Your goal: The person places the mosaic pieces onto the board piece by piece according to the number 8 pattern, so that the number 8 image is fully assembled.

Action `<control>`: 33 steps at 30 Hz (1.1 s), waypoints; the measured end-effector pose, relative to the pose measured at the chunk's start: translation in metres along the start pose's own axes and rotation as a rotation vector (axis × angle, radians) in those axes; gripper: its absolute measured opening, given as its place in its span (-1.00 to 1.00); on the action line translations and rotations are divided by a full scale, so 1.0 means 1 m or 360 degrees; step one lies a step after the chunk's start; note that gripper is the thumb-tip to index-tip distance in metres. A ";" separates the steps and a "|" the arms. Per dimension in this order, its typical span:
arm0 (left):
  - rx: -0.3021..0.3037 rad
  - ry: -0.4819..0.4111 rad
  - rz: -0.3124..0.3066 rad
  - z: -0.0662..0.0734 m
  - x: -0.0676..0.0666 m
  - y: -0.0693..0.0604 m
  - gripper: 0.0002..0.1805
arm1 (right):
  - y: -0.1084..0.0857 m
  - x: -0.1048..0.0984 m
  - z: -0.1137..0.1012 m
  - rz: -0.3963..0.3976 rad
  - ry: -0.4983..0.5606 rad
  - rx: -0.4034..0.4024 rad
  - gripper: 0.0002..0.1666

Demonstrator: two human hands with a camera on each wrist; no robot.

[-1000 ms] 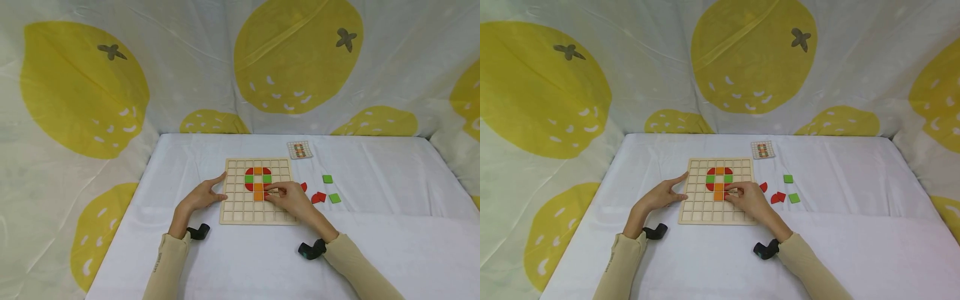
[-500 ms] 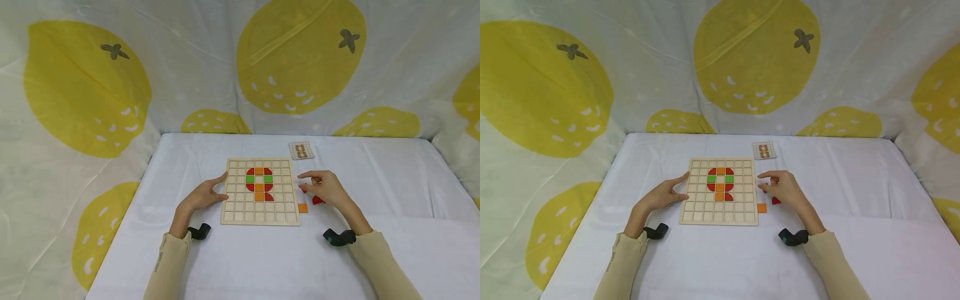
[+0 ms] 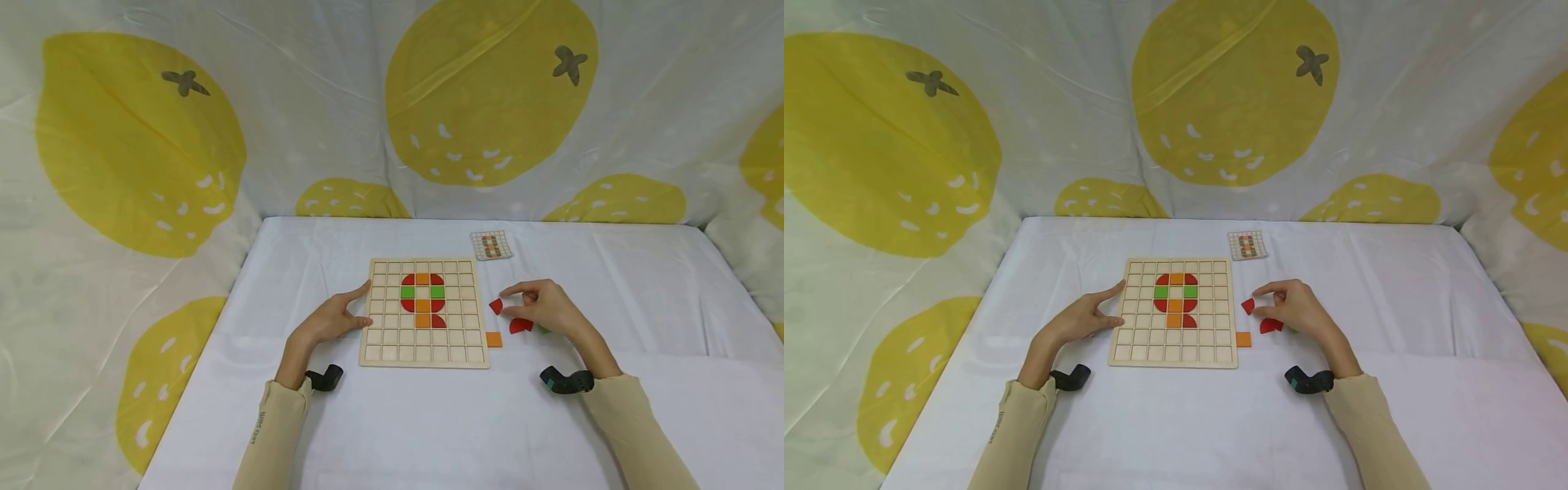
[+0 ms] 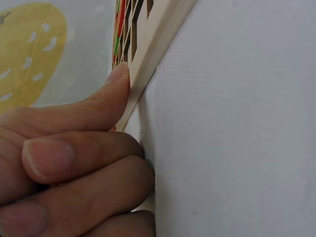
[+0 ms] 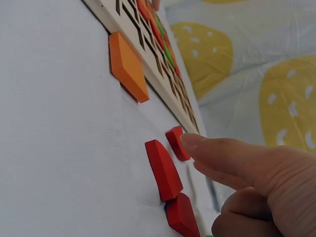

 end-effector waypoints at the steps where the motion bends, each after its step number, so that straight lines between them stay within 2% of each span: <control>1: 0.0003 0.0004 0.0001 0.000 0.000 0.000 -0.06 | 0.000 0.001 0.000 0.0010 -0.0007 -0.0001 -0.55; 7: 0.0000 -0.0008 0.0002 0.002 -0.001 -0.001 -0.05 | 0.002 0.009 -0.002 0.0071 -0.0023 0.0012 -0.54; 15: 0.0006 -0.0004 -0.0001 0.002 0.000 -0.001 -0.06 | 0.003 0.013 0.000 0.0015 -0.0016 0.0007 -0.57; 24: -0.0002 0.0024 -0.0001 0.001 0.000 -0.001 -0.06 | 0.001 0.004 0.000 0.0120 -0.0056 -0.0004 -0.63; 33: -0.0013 0.0020 -0.0002 0.001 -0.001 -0.001 -0.06 | 0.004 0.012 -0.004 0.0163 -0.0094 -0.0026 -0.59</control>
Point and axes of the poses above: each hand's wrist, its own y-axis towards the middle knuckle, its own x-axis out of the palm, z = x × y, the point moved 7 cm from there along y, towards the middle knuckle, and after that the axes turned 9 degrees about y, right-handed, at the moved point
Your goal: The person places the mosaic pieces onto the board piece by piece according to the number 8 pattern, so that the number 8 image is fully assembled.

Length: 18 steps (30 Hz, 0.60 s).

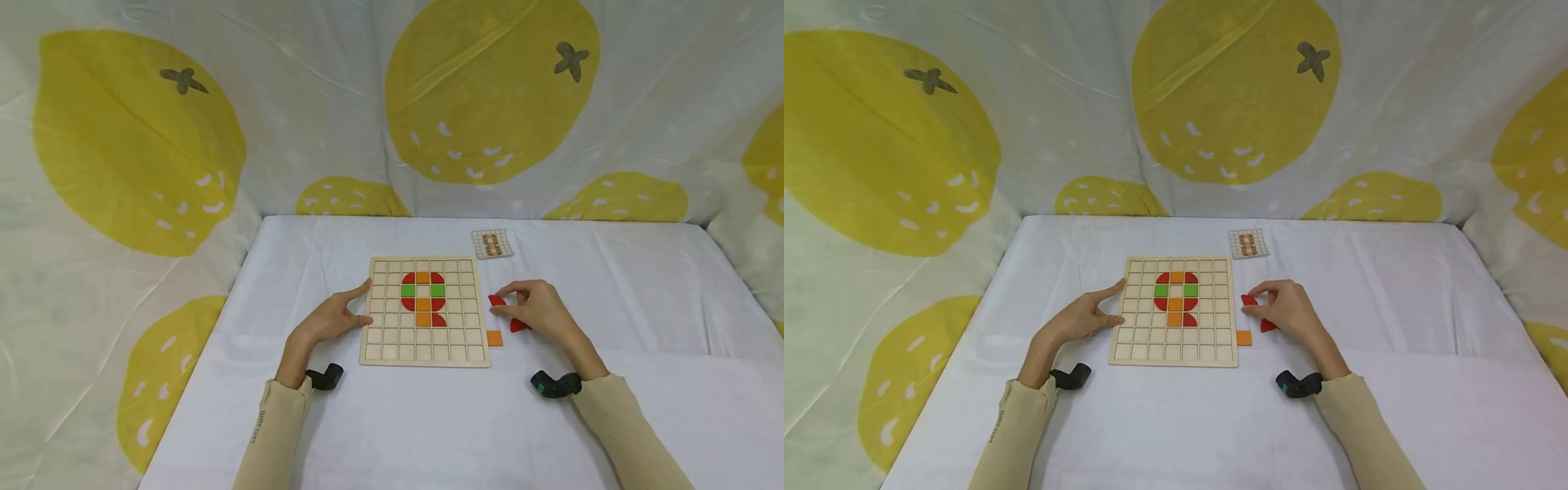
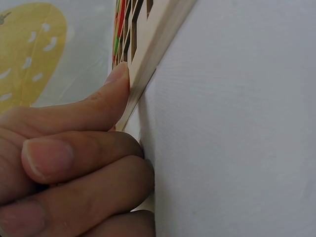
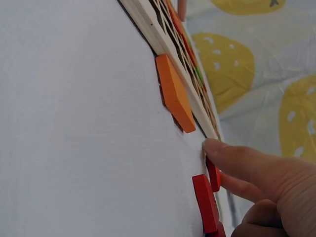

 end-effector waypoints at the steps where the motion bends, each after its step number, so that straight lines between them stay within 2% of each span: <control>1: 0.0003 0.0002 -0.0001 0.000 0.000 0.000 -0.06 | 0.000 0.001 0.000 -0.0004 0.0000 -0.0003 -0.60; 7: -0.0008 -0.0007 -0.0007 0.000 0.000 0.000 -0.06 | -0.001 0.002 0.001 -0.0037 0.0024 0.0020 -0.60; 18: 0.0003 -0.0018 -0.0006 0.000 0.000 0.000 -0.05 | -0.001 0.001 0.000 -0.0023 0.0097 0.0001 -0.62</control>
Point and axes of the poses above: each hand's wrist, its own y-axis towards the middle knuckle, its own x-axis out of the palm, z = x × y, the point moved 7 cm from there along y, towards the middle knuckle, and after that the axes turned 9 degrees about y, right-handed, at the moved point
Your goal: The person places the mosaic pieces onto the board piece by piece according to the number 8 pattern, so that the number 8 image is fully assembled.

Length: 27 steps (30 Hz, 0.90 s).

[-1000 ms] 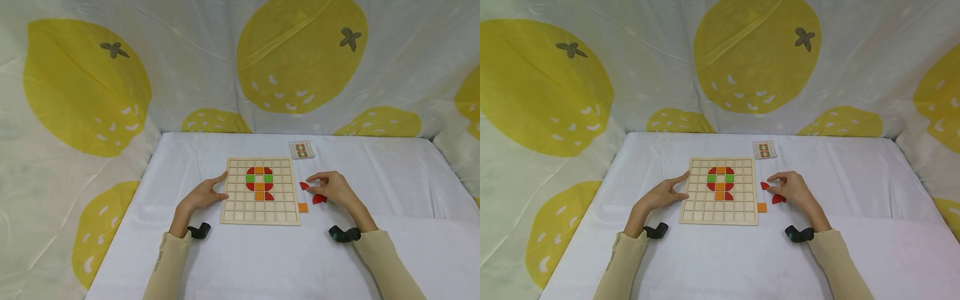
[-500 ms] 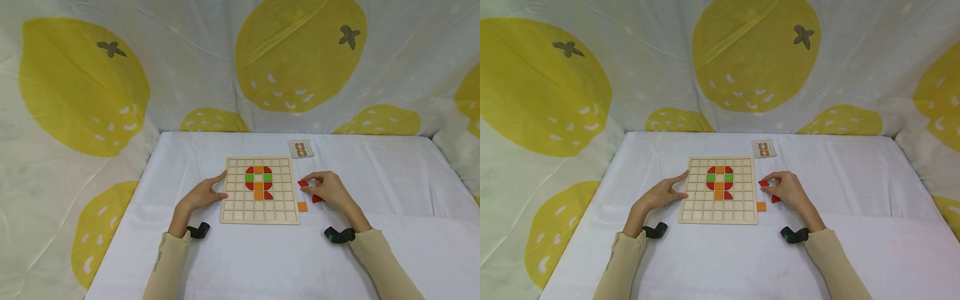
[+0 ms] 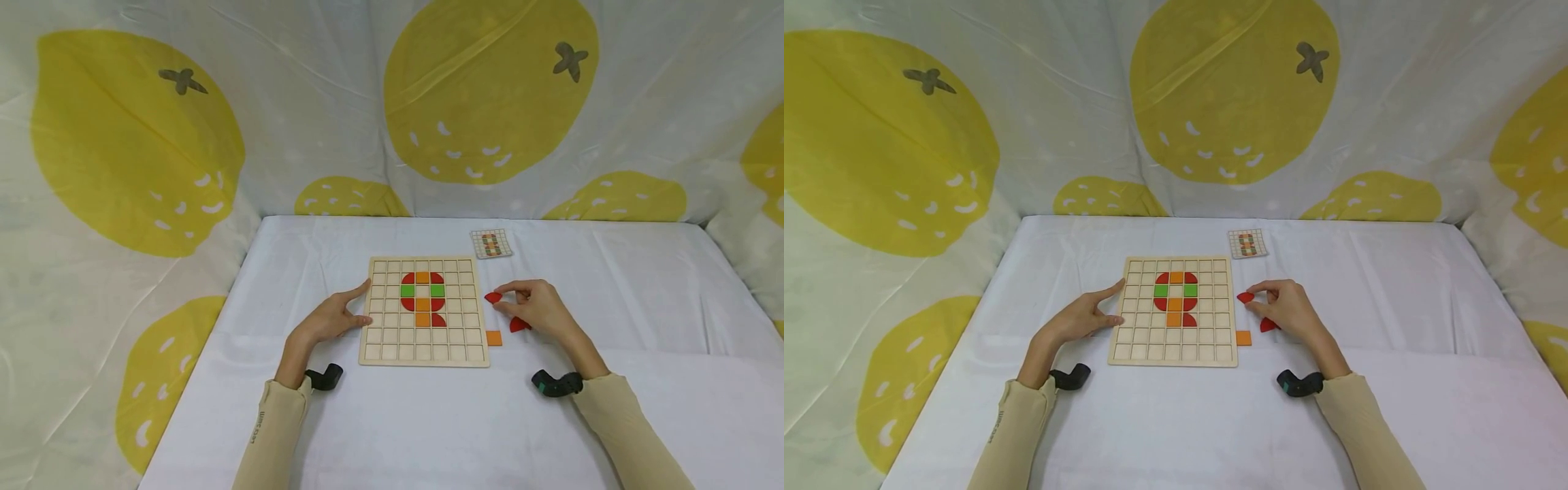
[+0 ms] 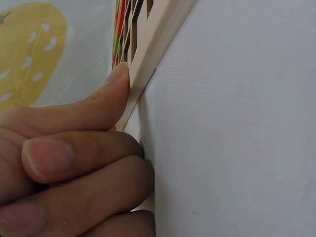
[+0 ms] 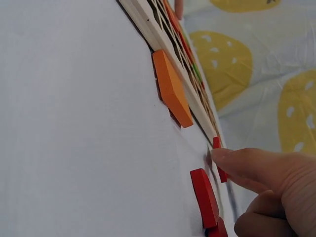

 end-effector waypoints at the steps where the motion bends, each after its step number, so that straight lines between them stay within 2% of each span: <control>1: 0.0001 0.0005 0.0000 0.000 0.000 0.000 -0.05 | 0.000 0.000 -0.001 0.0006 0.0024 -0.0011 -0.62; 6: -0.0009 0.0017 0.0000 -0.001 0.000 0.001 -0.05 | 0.000 0.009 -0.011 -0.0001 0.0184 -0.0076 -0.64; 10: -0.0008 0.0022 0.0006 -0.002 0.000 0.000 -0.05 | 0.001 0.027 -0.025 -0.0079 0.0254 -0.0095 -0.66; 19: 0.0002 0.0018 0.0023 -0.001 0.001 0.000 -0.06 | 0.005 0.077 -0.065 -0.0270 0.0246 -0.0259 -0.69; 27: -0.0006 0.0008 0.0025 0.000 0.000 0.000 -0.05 | 0.009 0.106 -0.084 -0.0357 0.0236 -0.0298 -0.71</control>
Point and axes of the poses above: each hand's wrist, its own y-axis towards the middle knuckle, its own x-axis out of the palm, z = x × y, the point moved 7 cm from there along y, towards the middle knuckle, and after that the axes turned 9 degrees about y, right-handed, at the moved point
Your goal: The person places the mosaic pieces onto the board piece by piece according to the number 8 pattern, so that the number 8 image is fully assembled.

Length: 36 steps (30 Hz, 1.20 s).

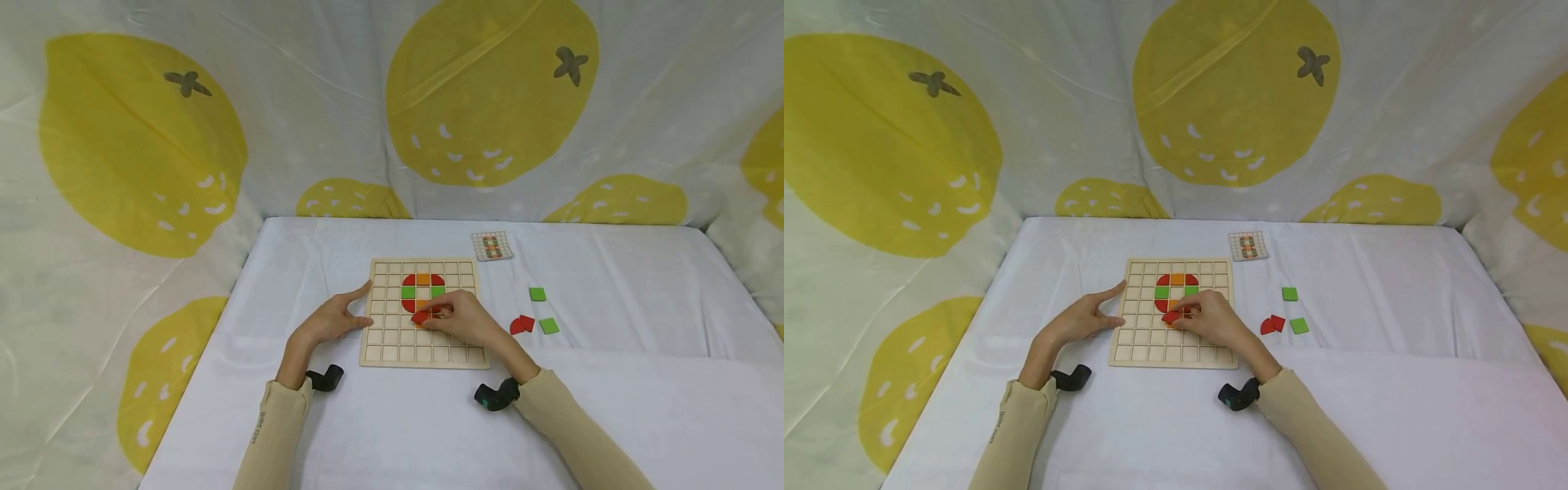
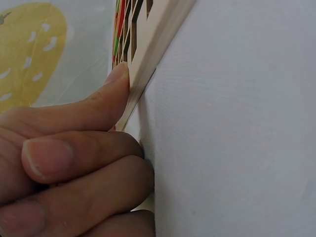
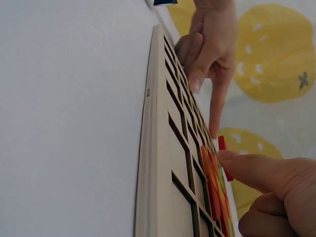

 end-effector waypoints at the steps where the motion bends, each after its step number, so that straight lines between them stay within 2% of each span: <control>1: -0.0002 -0.0001 0.0000 0.000 0.000 0.000 -0.05 | 0.002 0.003 0.000 -0.0013 -0.0010 -0.0007 -0.70; 11: -0.0010 0.0006 0.0002 0.000 0.001 0.000 -0.05 | 0.011 0.016 0.000 -0.0060 -0.0025 -0.0001 -0.72; 30: -0.0003 0.0002 0.0006 -0.001 0.000 0.001 -0.05 | 0.014 0.021 0.000 -0.0082 -0.0016 0.0055 -0.72; 36: -0.0009 -0.0006 0.0006 0.000 0.000 0.001 -0.04 | 0.014 0.018 -0.003 -0.0043 -0.0027 0.0066 -0.73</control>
Point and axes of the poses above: each hand's wrist, its own y-axis towards the middle knuckle, its own x-axis out of the palm, z = x × y, the point moved 7 cm from there along y, towards the middle knuckle, and after that the axes turned 9 degrees about y, right-handed, at the moved point
